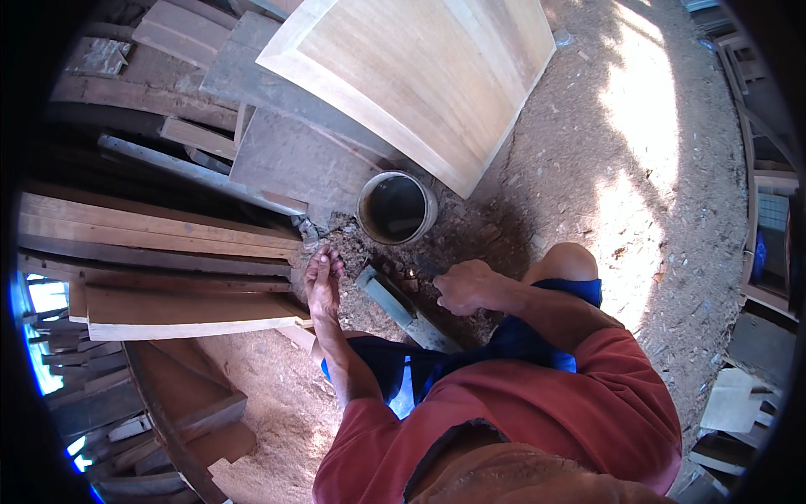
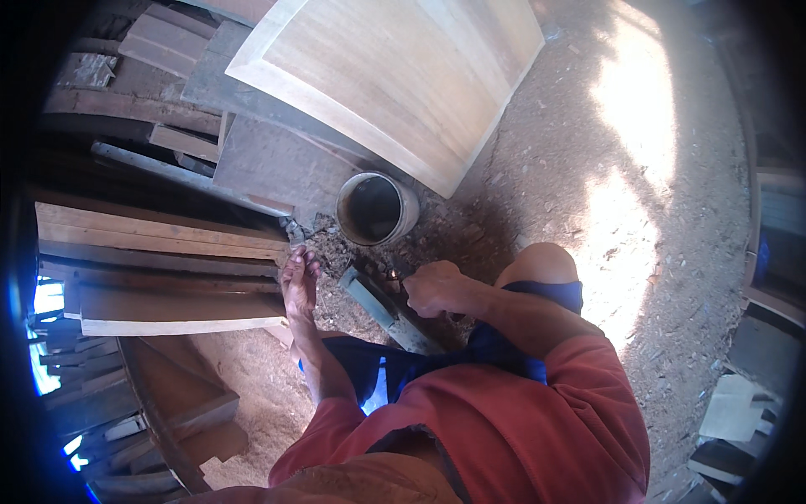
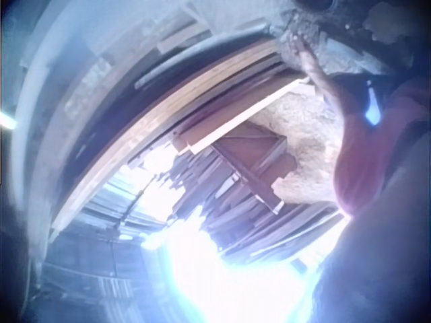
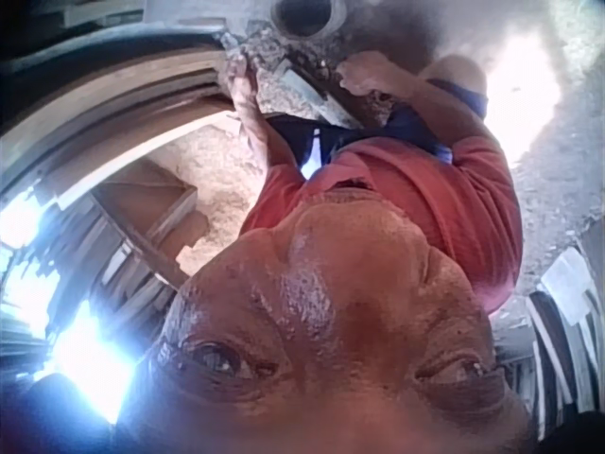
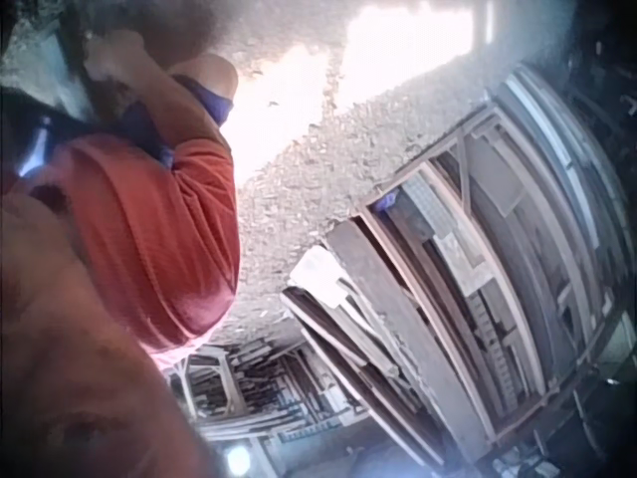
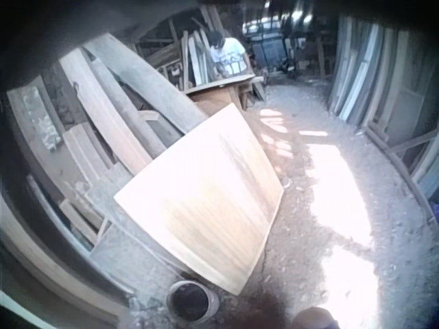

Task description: The person sharpens a metal tool using a sharpening stone. They repeatedly rub the tool against the stone while seated on the ground in a cluttered workshop.

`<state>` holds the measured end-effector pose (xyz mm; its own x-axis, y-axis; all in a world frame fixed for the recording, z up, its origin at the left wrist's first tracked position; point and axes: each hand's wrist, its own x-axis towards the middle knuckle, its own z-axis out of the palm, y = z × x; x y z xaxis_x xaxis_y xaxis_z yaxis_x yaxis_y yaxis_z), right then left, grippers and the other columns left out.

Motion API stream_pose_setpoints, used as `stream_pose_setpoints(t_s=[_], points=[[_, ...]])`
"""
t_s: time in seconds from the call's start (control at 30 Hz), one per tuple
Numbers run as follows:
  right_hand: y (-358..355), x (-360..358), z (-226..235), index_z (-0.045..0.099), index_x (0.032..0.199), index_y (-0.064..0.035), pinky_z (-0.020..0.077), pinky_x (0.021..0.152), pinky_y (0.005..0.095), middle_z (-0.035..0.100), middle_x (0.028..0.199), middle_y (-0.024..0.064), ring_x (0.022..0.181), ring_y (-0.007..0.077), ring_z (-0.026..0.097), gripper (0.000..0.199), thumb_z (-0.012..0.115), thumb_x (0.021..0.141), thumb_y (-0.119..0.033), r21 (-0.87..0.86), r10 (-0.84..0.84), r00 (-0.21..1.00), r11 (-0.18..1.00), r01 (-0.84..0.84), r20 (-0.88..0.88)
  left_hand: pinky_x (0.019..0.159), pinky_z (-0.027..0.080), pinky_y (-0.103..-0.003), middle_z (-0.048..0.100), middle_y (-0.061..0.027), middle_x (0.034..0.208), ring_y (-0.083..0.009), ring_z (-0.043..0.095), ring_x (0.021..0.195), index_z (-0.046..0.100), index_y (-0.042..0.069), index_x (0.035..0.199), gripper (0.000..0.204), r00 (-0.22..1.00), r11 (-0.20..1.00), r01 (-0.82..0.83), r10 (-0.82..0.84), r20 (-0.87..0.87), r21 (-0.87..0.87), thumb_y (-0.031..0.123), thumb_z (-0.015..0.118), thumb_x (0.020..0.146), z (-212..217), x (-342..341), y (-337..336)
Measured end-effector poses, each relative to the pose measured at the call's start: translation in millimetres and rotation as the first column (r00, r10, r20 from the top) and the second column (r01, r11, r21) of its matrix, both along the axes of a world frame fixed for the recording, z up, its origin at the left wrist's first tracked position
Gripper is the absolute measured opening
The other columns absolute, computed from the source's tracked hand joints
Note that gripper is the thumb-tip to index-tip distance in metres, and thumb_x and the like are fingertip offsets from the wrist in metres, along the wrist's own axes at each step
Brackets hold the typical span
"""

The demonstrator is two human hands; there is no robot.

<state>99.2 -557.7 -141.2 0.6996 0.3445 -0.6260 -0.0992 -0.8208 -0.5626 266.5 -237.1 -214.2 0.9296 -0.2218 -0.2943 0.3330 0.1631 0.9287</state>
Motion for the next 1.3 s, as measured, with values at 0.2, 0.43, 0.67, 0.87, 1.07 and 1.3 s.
stream_pose_setpoints(t_s=[0.2,0.43,0.67,0.87,1.07,1.3], points=[[2,1,-2,0.078,0.106,-0.0044,0.0576,0.088,0.0474,0.076,0.109,0.0194,0.106,0.0360,0.073,0.030,0.061,0.091,-0.025,0.017,0.000,1.000,1.000,0.000,-0.015,0.075,0.057,-0.024,0.075,-0.0079,0.108,-0.0108,0.070,0.081,0.064,0.004,0.131,0.032,1.000,1.000,0.007,-0.007,0.000,-0.010,0.020,0.066,0.104,-2,1,2],[5,0,-4,0.077,0.109,-0.0045,0.0574,0.089,0.0476,0.076,0.109,0.0192,0.107,0.0359,0.073,0.033,0.060,0.092,-0.026,0.016,0.014,1.000,1.000,-0.014,0.005,0.073,0.057,-0.024,0.075,-0.0085,0.109,-0.0113,0.070,0.081,0.064,0.005,0.130,0.030,1.000,1.000,-0.005,0.005,0.006,-0.003,0.019,0.066,0.104,-4,1,7],[-4,0,-2,0.077,0.108,-0.0039,0.0572,0.089,0.0482,0.076,0.109,0.0200,0.107,0.0360,0.073,0.034,0.060,0.095,-0.030,0.016,0.010,1.000,1.000,-0.010,-0.004,0.075,0.057,-0.024,0.074,-0.0082,0.109,-0.0122,0.070,0.082,0.064,0.005,0.131,0.030,0.999,0.999,0.018,-0.017,0.036,-0.027,0.019,0.066,0.104,8,-6,-4],[1,3,16,0.070,0.117,-0.0014,0.0561,0.091,0.0512,0.074,0.109,0.0231,0.107,0.0389,0.072,0.040,0.058,0.101,-0.036,0.041,0.020,1.000,0.999,-0.021,0.002,0.086,0.056,-0.030,0.072,-0.0101,0.115,-0.0141,0.069,0.091,0.063,0.002,0.134,0.033,0.990,0.997,-0.071,0.073,0.120,-0.021,0.018,0.064,0.105,38,-48,33],[2,-17,42,0.055,0.144,-0.0071,0.0492,0.101,0.0526,0.067,0.124,0.0259,0.116,0.0425,0.065,0.050,0.060,0.101,-0.033,0.067,-0.040,0.999,0.997,0.040,0.000,0.097,0.053,-0.035,0.069,-0.0132,0.121,-0.0195,0.068,0.103,0.058,0.000,0.139,0.037,0.964,0.981,-0.142,0.167,0.205,-0.132,0.017,0.060,0.106,94,-116,69],[19,-19,23,0.037,0.158,-0.0078,0.0482,0.101,0.0531,0.066,0.126,0.0271,0.117,0.0441,0.064,0.069,0.064,0.098,-0.030,0.063,0.003,1.000,0.998,-0.003,-0.008,0.096,0.054,-0.037,0.070,-0.0147,0.122,-0.0226,0.068,0.104,0.058,-0.001,0.139,0.040,0.912,0.938,-0.280,0.327,0.247,-0.204,0.019,0.063,0.105,108,-169,110]])
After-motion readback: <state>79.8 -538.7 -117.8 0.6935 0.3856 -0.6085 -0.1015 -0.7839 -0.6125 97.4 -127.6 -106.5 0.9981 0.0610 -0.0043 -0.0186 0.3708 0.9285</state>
